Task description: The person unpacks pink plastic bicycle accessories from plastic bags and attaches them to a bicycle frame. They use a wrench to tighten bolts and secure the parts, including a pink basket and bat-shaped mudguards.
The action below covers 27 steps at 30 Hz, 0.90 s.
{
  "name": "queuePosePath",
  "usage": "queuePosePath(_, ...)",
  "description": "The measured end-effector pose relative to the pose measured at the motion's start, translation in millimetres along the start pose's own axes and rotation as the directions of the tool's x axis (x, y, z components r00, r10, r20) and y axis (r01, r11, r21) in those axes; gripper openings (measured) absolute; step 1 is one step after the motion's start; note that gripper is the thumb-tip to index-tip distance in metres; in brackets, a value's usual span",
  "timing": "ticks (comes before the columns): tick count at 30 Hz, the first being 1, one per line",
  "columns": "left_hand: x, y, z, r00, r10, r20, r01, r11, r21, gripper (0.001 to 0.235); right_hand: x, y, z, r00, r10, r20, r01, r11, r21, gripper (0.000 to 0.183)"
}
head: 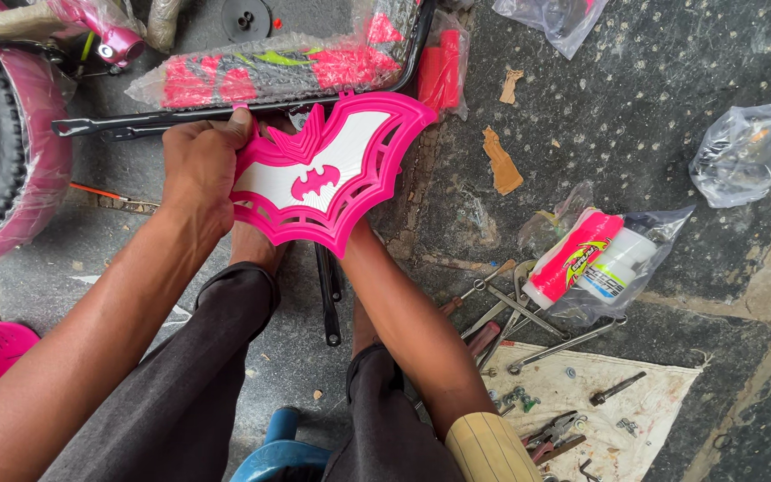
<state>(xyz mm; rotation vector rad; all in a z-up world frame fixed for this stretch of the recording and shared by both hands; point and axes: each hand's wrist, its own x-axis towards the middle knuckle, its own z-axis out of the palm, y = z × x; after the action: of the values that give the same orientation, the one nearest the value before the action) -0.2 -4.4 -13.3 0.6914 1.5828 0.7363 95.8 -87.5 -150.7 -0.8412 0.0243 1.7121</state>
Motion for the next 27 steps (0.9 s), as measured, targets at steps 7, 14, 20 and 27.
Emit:
queuePosePath(7, 10.6, 7.5, -4.5, 0.984, -0.164, 0.068, 0.152, 0.977, 0.148, 0.030, 4.1, -6.8, 2.1, 1.000, -0.021, -0.002, 0.021, 0.999, 0.027, 0.021)
queuePosePath(14, 10.8, 9.3, -8.3, 0.991, -0.124, 0.048, 0.116, 0.983, 0.145, 0.022, 8.2, -3.4, 2.3, 1.000, -0.015, -0.001, 0.015, 0.999, 0.034, 0.021)
queuePosePath(20, 9.1, 12.2, -5.4, 0.994, -0.102, 0.036, 0.098, 0.989, 0.108, 0.017, 6.5, -8.7, -1.3, 1.000, -0.031, -0.002, 0.031, 0.999, 0.045, 0.021)
queuePosePath(27, 2.7, 12.0, 0.9, 0.999, -0.041, 0.002, 0.040, 0.987, 0.156, 0.018, 13.6, -17.7, 3.0, 0.999, -0.048, 0.011, 0.047, 0.996, 0.073, 0.020)
